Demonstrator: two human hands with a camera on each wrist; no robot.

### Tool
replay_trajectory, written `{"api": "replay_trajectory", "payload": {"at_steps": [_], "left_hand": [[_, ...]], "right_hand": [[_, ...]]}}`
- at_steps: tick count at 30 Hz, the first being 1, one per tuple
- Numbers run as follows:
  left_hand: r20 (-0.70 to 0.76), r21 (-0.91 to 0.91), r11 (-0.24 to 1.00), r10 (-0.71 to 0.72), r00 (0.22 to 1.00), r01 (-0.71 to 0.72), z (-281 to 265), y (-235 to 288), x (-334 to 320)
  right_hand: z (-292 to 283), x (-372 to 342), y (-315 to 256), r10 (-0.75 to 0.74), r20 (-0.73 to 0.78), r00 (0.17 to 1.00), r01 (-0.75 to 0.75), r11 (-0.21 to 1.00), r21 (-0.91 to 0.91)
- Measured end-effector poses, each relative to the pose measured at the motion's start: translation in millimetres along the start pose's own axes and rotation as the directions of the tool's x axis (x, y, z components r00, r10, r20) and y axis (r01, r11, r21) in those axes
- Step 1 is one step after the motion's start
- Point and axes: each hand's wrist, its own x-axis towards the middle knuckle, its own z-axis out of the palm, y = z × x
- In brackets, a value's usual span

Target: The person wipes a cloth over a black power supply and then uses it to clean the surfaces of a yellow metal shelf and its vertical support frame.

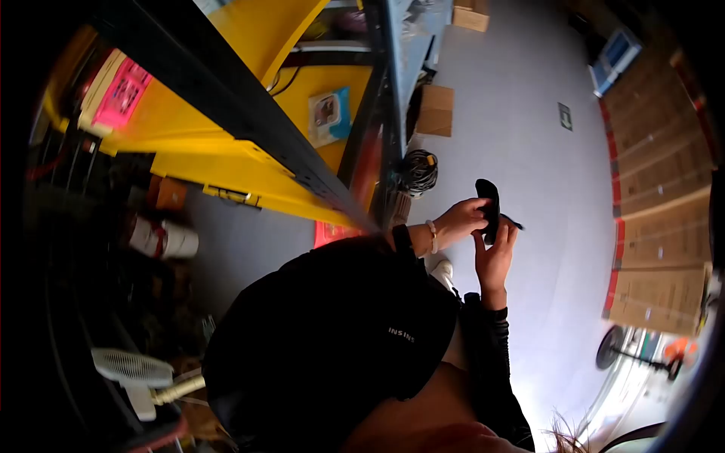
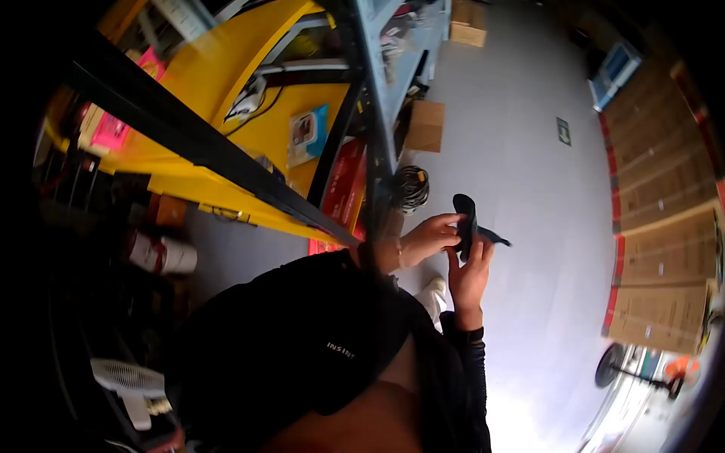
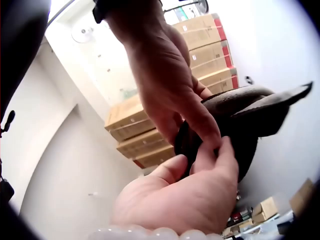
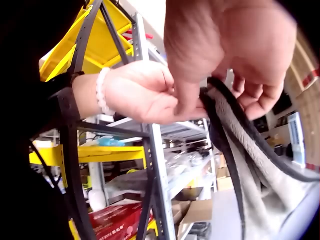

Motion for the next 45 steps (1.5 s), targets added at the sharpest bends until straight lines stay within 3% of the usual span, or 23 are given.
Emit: {"api": "replay_trajectory", "payload": {"at_steps": [2, 5, 7, 9, 11, 13, 15, 17, 18, 21, 23, 24, 25, 27, 28, 30, 31, 33, 37, 40, 43, 45], "left_hand": [[-0.108, 0.023, 0.999, 0.039, 0.993, -0.037, 0.2, -1.9, 7.9], [-0.347, 0.341, 0.936, 0.212, 0.913, -0.088, 1.4, 4.3, 22.8], [-0.403, 0.365, 0.927, 0.245, 0.882, -0.091, -10.3, -6.2, 34.9], [-0.520, 0.517, 0.855, 0.281, 0.807, 0.036, 5.6, 16.8, 27.0], [-0.580, 0.546, 0.835, 0.312, 0.752, 0.075, 18.0, 28.6, 23.6], [-0.629, 0.585, 0.791, 0.303, 0.716, 0.179, 23.4, 40.4, 19.6], [-0.613, 0.582, 0.812, 0.400, 0.682, 0.047, 20.1, 30.7, 19.5], [-0.536, 0.644, 0.755, 0.564, 0.628, -0.128, 10.5, 20.5, 22.4], [-0.598, 0.495, 0.868, 0.372, 0.710, -0.038, 3.5, 17.5, 18.9], [-0.606, 0.466, 0.885, 0.315, 0.731, 0.005, -10.8, 26.8, 16.9], [-0.665, 0.346, 0.935, 0.302, 0.683, -0.076, -20.9, 46.7, 15.8], [-0.688, 0.283, 0.952, 0.286, 0.667, -0.117, -27.2, 56.2, 15.2], [-0.647, 0.167, 0.959, 0.283, 0.708, -0.230, -35.5, 61.9, 13.8], [-0.538, -0.109, 0.907, 0.291, 0.791, -0.407, -51.9, 69.5, 12.0], [-0.517, -0.202, 0.869, 0.297, 0.803, -0.452, -57.8, 72.0, 12.9], [-0.476, -0.379, 0.766, 0.319, 0.819, -0.519, -70.8, 76.7, 16.2], [-0.499, -0.337, 0.801, 0.294, 0.815, -0.495, -77.3, 78.0, 19.8], [-0.551, -0.248, 0.863, 0.249, 0.797, -0.441, -90.6, 80.2, 27.8], [-0.742, -0.222, 0.899, 0.095, 0.663, -0.377, -100.7, 81.8, 40.3], [-0.785, -0.241, 0.924, -0.005, 0.620, -0.297, -125.1, 66.3, 47.1], [-0.831, -0.303, 0.854, -0.019, 0.557, -0.423, -135.7, 62.7, 61.1], [-0.687, -0.359, 0.857, 0.027, 0.727, -0.371, -135.9, 71.3, 66.6]], "right_hand": [[-10.5, 28.6, 6.3, -0.094, 0.103, 0.990, 0.090, 0.995, 0.044], [-22.6, 69.9, 23.9, -0.226, 0.250, 0.942, 0.186, 0.967, 0.173], [-22.5, 87.3, 32.7, -0.313, 0.297, 0.902, 0.227, 0.930, 0.289], [-16.5, 96.4, 37.6, -0.315, 0.305, 0.899, 0.209, 0.919, 0.334], [-6.5, 95.6, 42.9, -0.232, 0.317, 0.920, 0.122, 0.936, 0.330], [1.6, 98.0, 44.6, -0.028, 0.507, 0.862, -0.181, 0.916, 0.358], [12.0, 101.3, 43.4, -0.182, 0.442, 0.878, -0.021, 0.909, 0.417], [13.1, 112.0, 40.3, -0.115, 0.643, 0.758, -0.125, 0.941, 0.315], [14.8, 118.5, 40.2, -0.074, 0.728, 0.682, -0.164, 0.954, 0.252], [29.9, 135.3, 47.8, -0.147, 0.567, 0.810, -0.074, 0.934, 0.348], [38.5, 149.5, 46.2, 0.045, 0.519, 0.854, -0.257, 0.903, 0.345], [40.3, 156.7, 46.0, 0.045, 0.457, 0.888, -0.245, 0.888, 0.389], [37.7, 165.9, 37.8, 0.053, 0.389, 0.920, -0.231, 0.874, 0.427], [56.1, 178.6, 47.8, 0.098, 0.399, 0.912, -0.339, 0.729, 0.595], [57.5, 185.9, 44.3, 0.149, 0.474, 0.868, -0.449, 0.642, 0.621], [65.0, 197.2, 34.8, 0.174, 0.498, 0.850, -0.513, 0.487, 0.707], [70.3, 202.8, 34.5, 0.171, 0.515, 0.840, -0.533, 0.436, 0.725], [77.9, 212.9, 34.7, 0.191, 0.510, 0.839, -0.537, 0.449, 0.714], [80.8, 235.1, 47.8, 0.285, 0.404, 0.869, -0.494, 0.472, 0.730], [69.9, 257.5, 66.3, 0.348, 0.360, 0.866, -0.491, 0.449, 0.746], [66.4, 281.2, 76.1, 0.418, 0.381, 0.825, -0.537, 0.368, 0.759], [73.6, 299.5, 101.5, 0.471, 0.418, 0.777, -0.579, 0.272, 0.768]]}}
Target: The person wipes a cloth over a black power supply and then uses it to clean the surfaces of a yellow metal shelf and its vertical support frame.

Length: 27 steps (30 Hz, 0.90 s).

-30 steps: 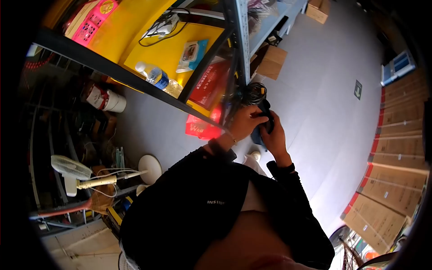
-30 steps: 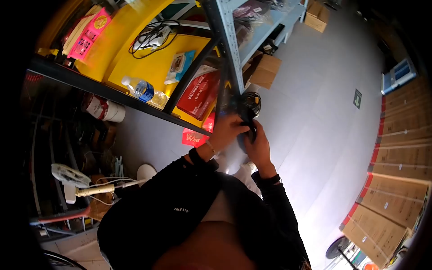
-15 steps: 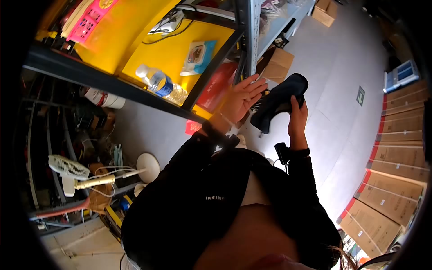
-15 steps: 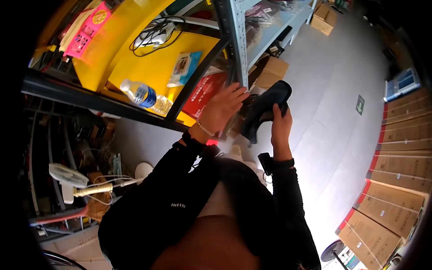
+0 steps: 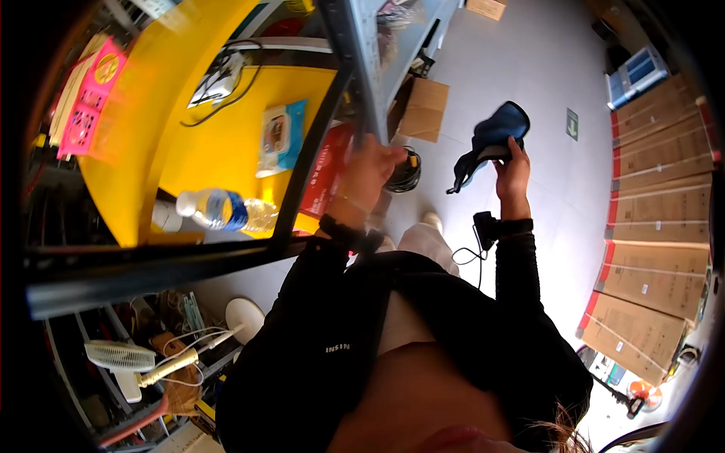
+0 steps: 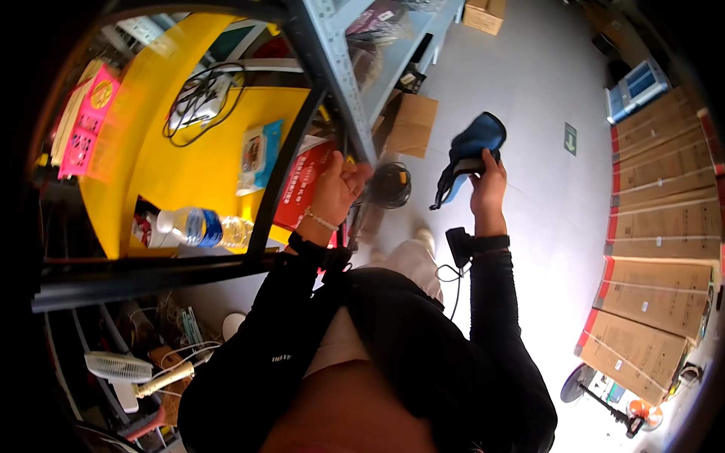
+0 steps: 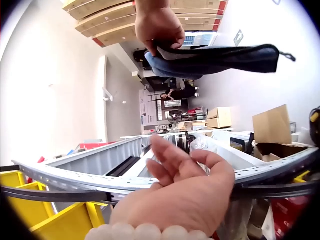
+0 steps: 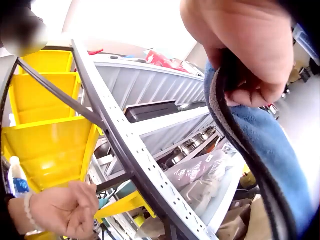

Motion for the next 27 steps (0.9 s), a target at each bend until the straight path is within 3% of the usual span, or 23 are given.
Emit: {"api": "replay_trajectory", "payload": {"at_steps": [3, 6, 7, 9, 12, 14, 16, 18, 22, 24, 25, 27], "left_hand": [[0.331, 0.083, 0.991, -0.131, 0.934, 0.109, 18.9, 12.1, 5.6], [0.368, 0.167, 0.984, -0.121, 0.922, 0.062, 46.8, 11.3, 13.8], [0.492, 0.272, 0.961, -0.087, 0.866, -0.058, 48.5, 8.5, 21.8], [0.502, 0.414, 0.888, -0.037, 0.864, -0.202, 57.9, -0.5, 35.3], [0.482, 0.416, 0.890, -0.041, 0.875, -0.187, 80.0, -5.1, 47.5], [0.390, 0.308, 0.951, -0.129, 0.912, 0.002, 95.7, -7.8, 52.2], [0.434, 0.339, 0.936, -0.066, 0.898, -0.095, 101.8, -11.2, 56.0], [0.444, 0.325, 0.940, -0.053, 0.894, -0.105, 109.8, -10.0, 65.5], [0.411, 0.290, 0.956, -0.090, 0.907, -0.036, 121.4, -13.6, 100.0], [0.455, 0.236, 0.971, -0.141, 0.879, 0.034, 120.2, -18.1, 125.1], [0.403, 0.311, 0.950, -0.117, 0.908, -0.016, 132.9, -16.7, 120.5], [0.275, 0.459, 0.884, -0.046, 0.960, -0.090, 174.1, -11.1, 102.8]], "right_hand": [[-6.6, 19.6, -12.4, 0.062, 0.091, 0.994, -0.077, 0.982, 0.173], [-10.2, 31.7, -30.8, 0.104, 0.144, 0.984, -0.144, 0.941, 0.305], [-13.0, 35.1, -36.6, 0.107, 0.175, 0.979, -0.161, 0.930, 0.331], [-16.6, 39.3, -47.4, 0.110, 0.192, 0.975, -0.172, 0.923, 0.343], [-17.2, 40.9, -65.3, 0.110, 0.157, 0.981, -0.153, 0.942, 0.300], [-24.1, 50.3, -68.6, 0.092, 0.159, 0.983, -0.132, 0.955, 0.265], [-32.2, 63.7, -70.1, 0.076, 0.143, 0.987, -0.105, 0.973, 0.206], [-35.3, 73.9, -74.0, 0.082, 0.075, 0.994, -0.095, 0.976, 0.198], [-27.0, 83.9, -80.2, 0.091, 0.025, 0.996, -0.094, 0.959, 0.267], [-24.4, 82.1, -75.0, 0.071, 0.038, 0.997, -0.077, 0.983, 0.166], [-20.7, 80.5, -71.3, 0.064, 0.054, 0.996, -0.070, 0.991, 0.115], [14.3, 50.1, -69.1, -0.093, 0.102, 0.990, 0.110, 0.979, -0.174]]}}
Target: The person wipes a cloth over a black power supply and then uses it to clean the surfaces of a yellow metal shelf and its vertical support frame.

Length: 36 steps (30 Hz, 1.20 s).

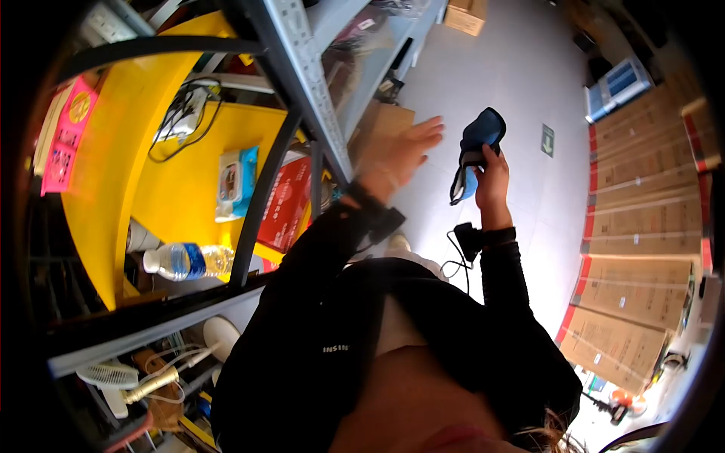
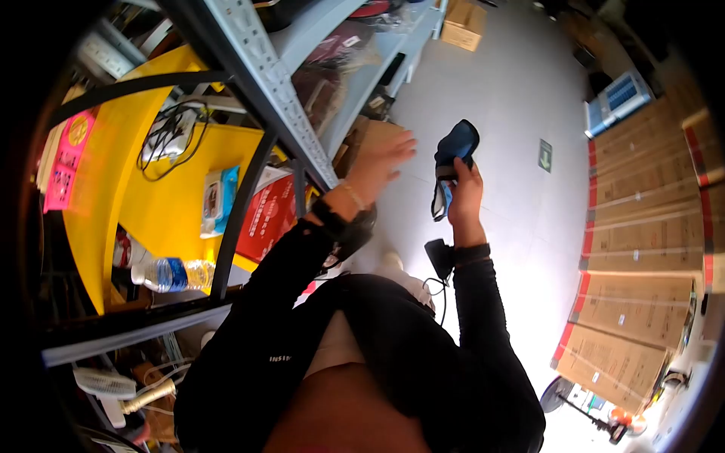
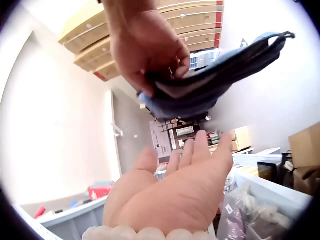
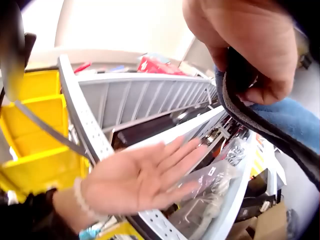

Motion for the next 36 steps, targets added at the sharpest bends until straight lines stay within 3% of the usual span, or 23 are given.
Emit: {"api": "replay_trajectory", "payload": {"at_steps": [2, 3, 5, 8, 11, 12, 15, 17, 19, 21, 23, 24, 27, 28, 29, 32, 36], "left_hand": [[0.025, -0.047, 0.999, -0.012, 1.000, 0.014, 14.9, -9.3, 14.3], [0.050, -0.115, 0.993, 0.011, 0.999, -0.005, 22.5, -22.4, 27.7], [-0.067, -0.010, 0.988, 0.150, 0.986, -0.151, 23.8, -35.5, 39.4], [-0.243, 0.323, 0.945, 0.140, 0.960, -0.056, 17.7, -40.9, 34.5], [-0.194, 0.603, 0.789, 0.292, 0.936, -0.122, -3.1, -65.9, 40.1], [-0.167, 0.758, 0.646, 0.326, 0.931, -0.090, -7.0, -68.8, 36.3], [-0.206, 0.562, 0.812, 0.320, 0.925, -0.156, -20.9, -59.3, 5.6], [-0.271, 0.672, 0.706, 0.516, 0.812, -0.224, -58.4, -84.0, -0.4], [-0.434, 0.328, 0.939, 0.251, 0.865, -0.108, -77.6, -66.3, -24.4], [-0.293, -0.182, 0.928, 0.263, 0.919, -0.324, -139.4, -117.0, -27.1], [-0.423, 0.052, 0.990, 0.140, 0.895, -0.130, -139.3, -87.3, -57.9], [-0.499, 0.155, 0.988, 0.092, 0.862, -0.015, -135.2, -74.1, -74.2], [-0.583, 0.079, 0.997, 0.029, 0.812, 0.021, -136.0, -64.3, -106.3], [-0.602, 0.032, 0.999, 0.039, 0.798, -0.024, -137.8, -67.4, -115.6], [-0.623, 0.060, 0.998, 0.063, 0.780, -0.033, -139.1, -67.5, -123.6], [-0.677, 0.170, 0.984, 0.154, 0.720, -0.051, -133.0, -56.8, -143.2], [-0.784, 0.162, 0.986, 0.154, 0.602, -0.041, -124.1, -45.9, -159.8]], "right_hand": [[18.5, -3.5, 23.6, -0.163, 0.142, 0.976, 0.198, 0.936, -0.292], [28.7, -12.4, 28.6, -0.342, 0.306, 0.888, 0.458, 0.696, -0.553], [30.1, -9.9, 38.5, -0.570, 0.494, 0.656, 0.715, 0.260, -0.649], [31.6, -8.6, 46.1, -0.458, 0.494, 0.739, 0.654, 0.310, -0.690], [18.5, 6.6, 68.9, -0.342, 0.497, 0.798, 0.584, 0.229, -0.779], [12.0, 16.4, 77.4, -0.272, 0.486, 0.831, 0.548, 0.242, -0.801], [14.4, 29.5, 78.4, -0.224, 0.409, 0.885, 0.461, 0.287, -0.839], [7.0, 57.2, 89.2, -0.273, 0.300, 0.914, 0.384, 0.338, -0.860], [-6.7, 83.0, 100.4, -0.313, 0.256, 0.915, 0.386, 0.483, -0.786], [-21.6, 112.7, 120.9, -0.230, 0.224, 0.947, 0.319, 0.603, -0.731], [-34.1, 139.1, 150.4, -0.062, 0.190, 0.980, 0.174, 0.734, -0.656], [-23.9, 130.0, 133.9, 0.046, 0.157, 0.987, 0.065, 0.772, -0.633], [-21.4, 162.6, 160.2, 0.017, 0.191, 0.981, 0.131, 0.668, -0.732], [-21.7, 180.6, 175.9, -0.103, 0.243, 0.965, 0.260, 0.528, -0.809], [-13.8, 185.6, 173.6, -0.186, 0.280, 0.942, 0.335, 0.478, -0.812], [13.3, 216.2, 178.7, -0.215, 0.276, 0.937, 0.342, 0.397, -0.852], [59.7, 247.6, 188.5, -0.200, 0.207, 0.958, 0.271, 0.385, -0.882]]}}
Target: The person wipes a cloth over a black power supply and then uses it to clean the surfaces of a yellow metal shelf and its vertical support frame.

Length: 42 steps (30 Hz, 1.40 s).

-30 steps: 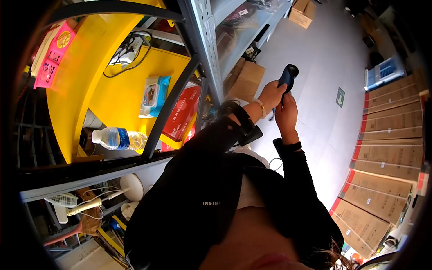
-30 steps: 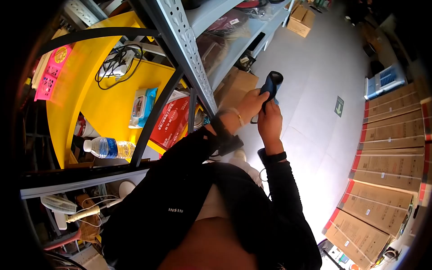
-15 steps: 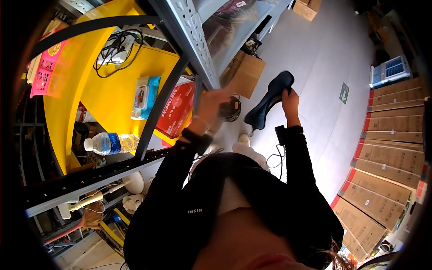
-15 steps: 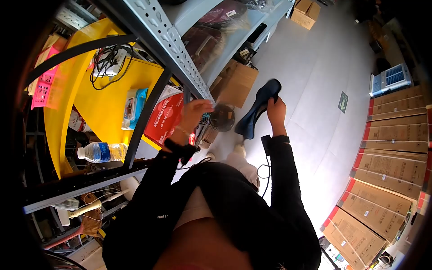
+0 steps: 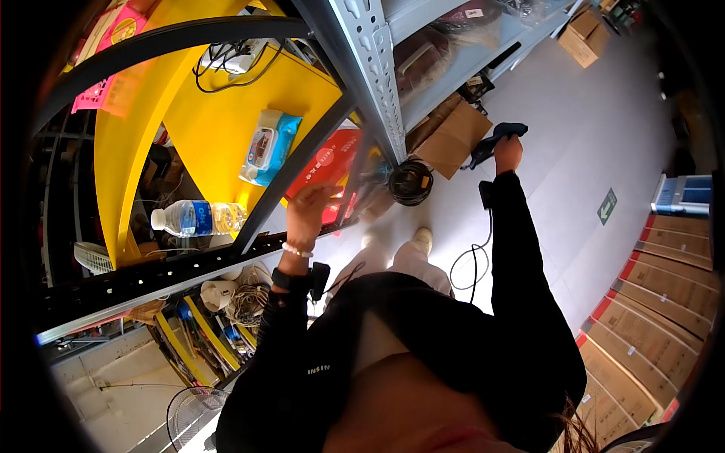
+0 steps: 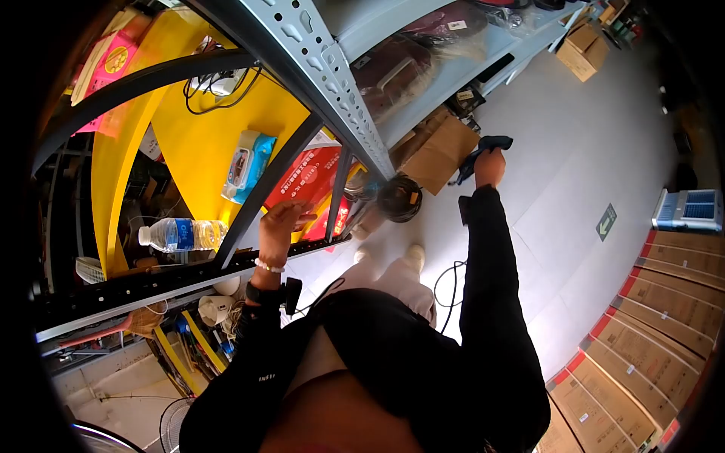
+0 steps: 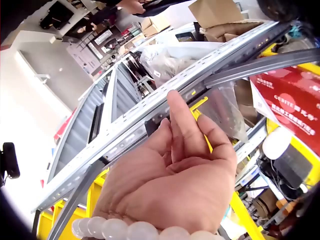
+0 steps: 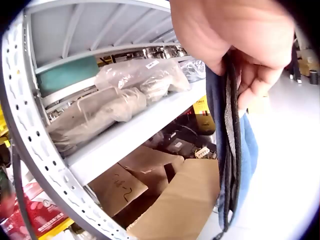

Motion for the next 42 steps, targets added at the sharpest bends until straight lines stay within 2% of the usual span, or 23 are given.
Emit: {"api": "replay_trajectory", "payload": {"at_steps": [3, 6, 7, 8, 9, 10, 11, 13, 15, 16, 17, 19, 21, 23, 26, 29, 31, 32, 35, 36, 39, 40, 42], "left_hand": [[-0.077, 0.026, 0.997, -0.068, 0.995, 0.070, -6.5, -2.1, -13.6], [-0.124, -0.006, 0.996, -0.086, 0.989, 0.086, -18.4, -14.5, -28.9], [-0.130, -0.056, 0.994, -0.101, 0.986, 0.094, -19.6, -13.3, -33.8], [-0.149, -0.025, 0.998, -0.059, 0.987, 0.056, -24.7, -18.3, -37.0], [-0.177, 0.011, 1.000, -0.018, 0.984, 0.020, -33.0, -27.2, -42.2], [-0.233, 0.152, 0.988, 0.019, 0.972, 0.017, -41.2, -37.5, -43.9], [-0.252, 0.189, 0.982, 0.064, 0.965, -0.016, -38.3, -22.6, -45.7], [-0.339, 0.191, 0.973, 0.187, 0.922, -0.127, -34.1, 5.0, -44.2], [-0.405, 0.258, 0.942, 0.306, 0.861, -0.213, -37.8, 25.6, -38.9], [-0.432, 0.377, 0.880, 0.442, 0.786, -0.287, -39.9, 35.4, -33.0], [-0.502, 0.314, 0.915, 0.387, 0.774, -0.254, -40.1, 52.2, -31.7], [-0.439, 0.621, 0.754, 0.561, 0.702, -0.214, -57.4, 67.2, -16.4], [-0.273, 0.774, 0.582, 0.661, 0.699, -0.248, -71.9, 76.1, 8.7], [-0.211, 0.931, 0.364, 0.618, 0.758, -0.037, -66.0, 86.2, 27.9], [-0.184, 0.977, 0.193, 0.565, 0.804, 0.089, -66.8, 75.6, 48.6], [-0.240, 0.756, 0.648, 0.140, 0.961, 0.094, -88.7, 77.1, 70.1], [-0.247, 0.702, 0.703, 0.089, 0.965, 0.115, -88.4, 84.5, 65.1], [-0.248, 0.675, 0.727, 0.061, 0.967, 0.127, -87.4, 87.3, 61.3], [-0.154, 0.820, 0.571, 0.286, 0.946, -0.039, -86.1, 60.8, 61.6], [-0.210, 0.841, 0.541, 0.350, 0.913, -0.014, -80.1, 55.4, 60.7], [-0.255, 0.824, 0.565, 0.295, 0.921, 0.047, -79.1, 44.8, 69.8], [-0.230, 0.819, 0.574, 0.337, 0.913, -0.005, -81.0, 47.1, 64.9], [-0.242, 0.736, 0.676, 0.293, 0.925, -0.022, -87.0, 51.3, 61.6]], "right_hand": [[30.2, 21.6, -13.9, -0.016, 0.026, 1.000, 0.016, 1.000, -0.009], [92.6, 45.7, -6.3, -0.067, -0.117, 0.991, 0.098, 0.952, 0.289], [113.5, 53.5, -1.2, -0.283, -0.135, 0.950, 0.306, 0.931, 0.197], [127.3, 54.4, -6.0, -0.491, -0.128, 0.861, 0.505, 0.856, 0.113], [138.2, 53.3, -10.0, -0.464, 0.018, 0.886, 0.459, 0.881, 0.116], [140.6, 48.1, -22.7, -0.426, 0.167, 0.889, 0.413, 0.905, 0.104], [141.8, 42.3, -36.8, -0.378, 0.309, 0.873, 0.373, 0.925, 0.078], [189.1, 38.9, -7.0, -0.378, 0.157, 0.912, 0.276, 0.851, 0.447], [125.0, -32.4, -73.7, -0.035, 0.257, 0.966, -0.151, 0.731, 0.666], [105.4, -66.9, -94.8, -0.177, 0.158, 0.971, -0.019, 0.605, 0.796], [86.1, -98.7, -114.4, -0.296, 0.032, 0.955, 0.109, 0.445, 0.889], [20.7, -157.9, -177.1, -0.436, 0.056, 0.898, 0.184, 0.487, 0.854], [-22.4, -184.5, -233.4, -0.769, -0.100, 0.631, 0.466, 0.273, 0.841], [-53.7, -197.6, -295.2, -0.894, -0.112, 0.434, 0.567, 0.174, 0.805], [-47.2, -205.3, -345.9, -0.936, 0.074, 0.343, 0.634, 0.289, 0.717], [-33.7, -205.9, -370.9, -0.925, 0.204, 0.320, 0.683, 0.375, 0.627], [-22.0, -207.5, -373.9, -0.926, 0.241, 0.292, 0.701, 0.378, 0.604], [-19.6, -209.2, -374.1, -0.906, 0.286, 0.312, 0.704, 0.423, 0.571], [-16.9, -212.6, -375.8, -0.854, 0.415, 0.314, 0.808, 0.470, 0.356], [-20.4, -213.4, -379.2, -0.806, 0.521, 0.281, 0.821, 0.482, 0.305], [-10.7, -217.9, -381.4, -0.815, 0.507, 0.280, 0.774, 0.504, 0.383], [-11.0, -217.0, -383.3, -0.846, 0.476, 0.241, 0.773, 0.464, 0.432], [-8.0, -216.4, -385.6, -0.858, 0.458, 0.231, 0.733, 0.463, 0.498]]}}
